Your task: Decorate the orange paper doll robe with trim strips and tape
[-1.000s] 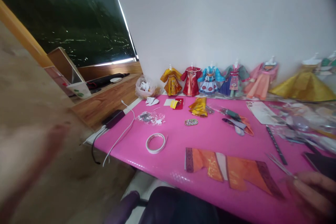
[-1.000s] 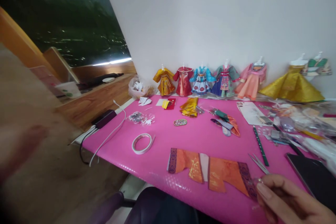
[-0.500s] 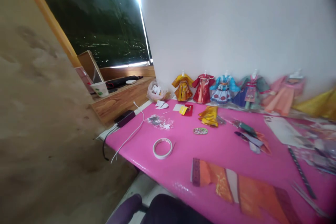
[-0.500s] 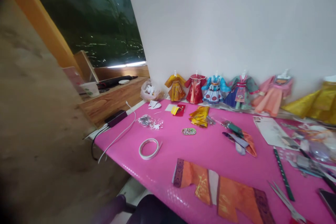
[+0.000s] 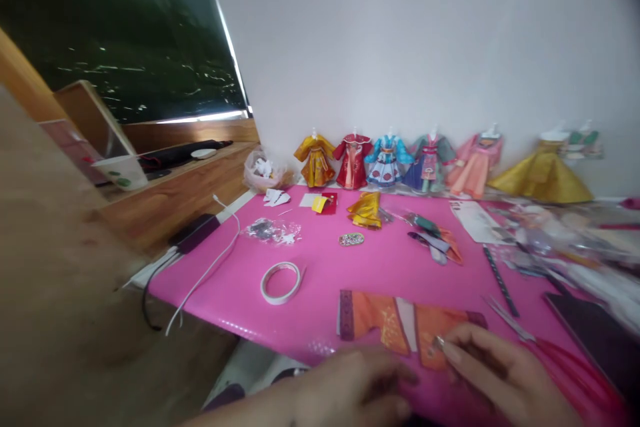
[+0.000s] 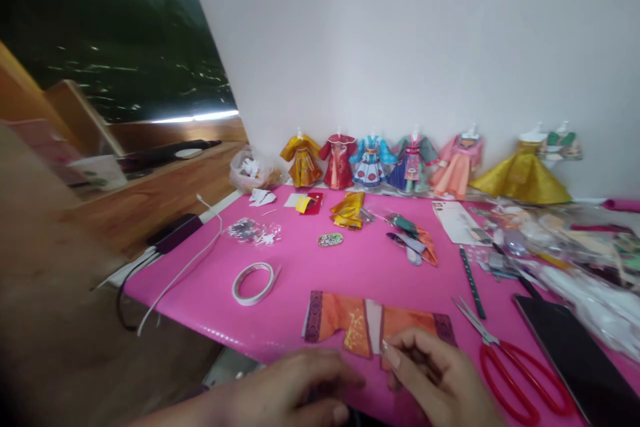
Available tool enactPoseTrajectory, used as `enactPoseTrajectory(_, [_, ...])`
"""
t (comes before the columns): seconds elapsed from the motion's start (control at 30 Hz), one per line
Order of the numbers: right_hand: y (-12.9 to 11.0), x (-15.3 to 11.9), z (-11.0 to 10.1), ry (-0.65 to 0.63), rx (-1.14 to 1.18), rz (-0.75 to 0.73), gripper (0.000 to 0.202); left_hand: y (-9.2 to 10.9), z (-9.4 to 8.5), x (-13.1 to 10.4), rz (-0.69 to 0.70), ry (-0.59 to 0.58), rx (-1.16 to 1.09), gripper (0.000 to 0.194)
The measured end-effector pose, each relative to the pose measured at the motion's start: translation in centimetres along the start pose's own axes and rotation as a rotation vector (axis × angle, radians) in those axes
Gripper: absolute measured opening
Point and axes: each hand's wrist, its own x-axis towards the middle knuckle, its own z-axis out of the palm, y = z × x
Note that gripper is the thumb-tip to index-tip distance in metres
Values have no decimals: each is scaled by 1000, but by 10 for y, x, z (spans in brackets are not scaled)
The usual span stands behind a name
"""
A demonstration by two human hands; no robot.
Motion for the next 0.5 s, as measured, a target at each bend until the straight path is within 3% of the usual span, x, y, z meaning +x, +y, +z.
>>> enactPoseTrajectory(0.1, [-13, 4, 4, -55, 35, -4, 25, -6, 24, 33, -43, 68, -230, 49])
enactPoseTrajectory(0.27, [-4, 3, 13, 3, 150, 34, 22, -32, 44, 47, -7, 226, -887, 57])
enactPoseTrajectory(0.5, [9, 9, 16, -109, 187, 114, 22, -41, 56, 54, 17, 446, -1149, 45])
